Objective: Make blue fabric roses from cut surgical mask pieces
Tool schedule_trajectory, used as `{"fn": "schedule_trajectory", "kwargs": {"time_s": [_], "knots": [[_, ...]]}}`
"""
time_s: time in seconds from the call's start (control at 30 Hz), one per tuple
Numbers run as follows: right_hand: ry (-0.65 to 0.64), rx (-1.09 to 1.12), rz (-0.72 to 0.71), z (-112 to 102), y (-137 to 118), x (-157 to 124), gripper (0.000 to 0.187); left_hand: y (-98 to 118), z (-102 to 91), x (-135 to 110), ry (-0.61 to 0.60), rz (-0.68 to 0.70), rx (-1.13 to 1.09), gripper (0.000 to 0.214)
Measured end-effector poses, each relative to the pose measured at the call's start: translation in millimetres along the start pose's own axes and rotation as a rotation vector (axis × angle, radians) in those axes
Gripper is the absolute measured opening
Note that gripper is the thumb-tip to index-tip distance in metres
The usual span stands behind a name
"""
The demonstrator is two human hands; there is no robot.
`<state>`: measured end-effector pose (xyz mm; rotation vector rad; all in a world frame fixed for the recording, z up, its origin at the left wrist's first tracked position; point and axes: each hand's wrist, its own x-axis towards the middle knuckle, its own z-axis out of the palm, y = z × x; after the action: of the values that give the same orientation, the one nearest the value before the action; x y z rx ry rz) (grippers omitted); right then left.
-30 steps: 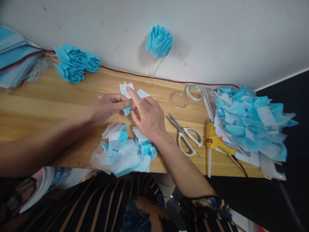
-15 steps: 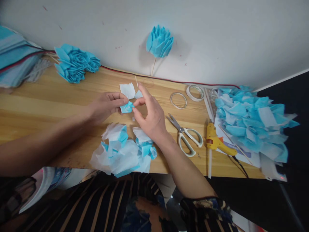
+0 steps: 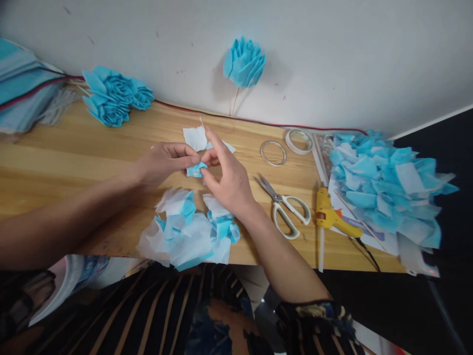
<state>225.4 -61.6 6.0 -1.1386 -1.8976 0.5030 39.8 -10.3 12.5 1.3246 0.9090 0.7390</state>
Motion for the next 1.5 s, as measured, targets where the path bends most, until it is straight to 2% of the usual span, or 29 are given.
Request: {"fn": "schedule_trajectory", "kwargs": {"time_s": [0.13,0.23,0.3,0.5,0.7,0.83,1.03,1.27,1.43,1.5], "knots": [[0.012,-0.04,-0.011,1.1,1.5,-0.8,0.072,-1.1,0.9,-0.1,-0.024,-0.014,-0.151,0.026],[0.118,-0.052,0.019,2.6,5.3,-0.8,0.07,-0.8,1.2,-0.3,-0.045,-0.064,-0.325,0.04],[0.187,-0.065,0.041,3.1,7.2,-0.6,0.069,-0.6,1.2,-0.6,-0.067,-0.094,-0.367,0.042],[0.265,-0.166,0.042,2.9,3.9,-1.3,0.062,-3.2,4.3,-2.3,-0.171,-0.11,-0.309,0.035],[0.242,-0.237,-0.051,6.3,-0.3,-1.9,0.063,-4.5,8.6,-3.5,-0.161,-0.096,-0.301,0.035],[0.224,-0.266,-0.054,8.5,-1.3,-2.2,0.062,-5.1,9.2,-3.3,-0.127,-0.106,-0.289,0.03],[0.231,-0.173,-0.024,9.7,-3.3,-1.8,0.063,-5.2,9.4,-3.3,-0.061,-0.129,-0.21,0.017],[0.148,-0.176,-0.075,7.9,-3.8,-2.5,0.061,-0.6,10.4,-5.2,0.016,-0.044,-0.059,0.011],[0.207,0.073,0.053,3.2,8.2,-1.4,0.061,-1.7,8.6,-4.1,-0.007,-0.005,-0.087,0.014],[0.154,0.21,0.127,3.9,13.6,-0.8,0.062,-2.4,8.1,-3.6,-0.011,0.001,-0.088,0.015]]}}
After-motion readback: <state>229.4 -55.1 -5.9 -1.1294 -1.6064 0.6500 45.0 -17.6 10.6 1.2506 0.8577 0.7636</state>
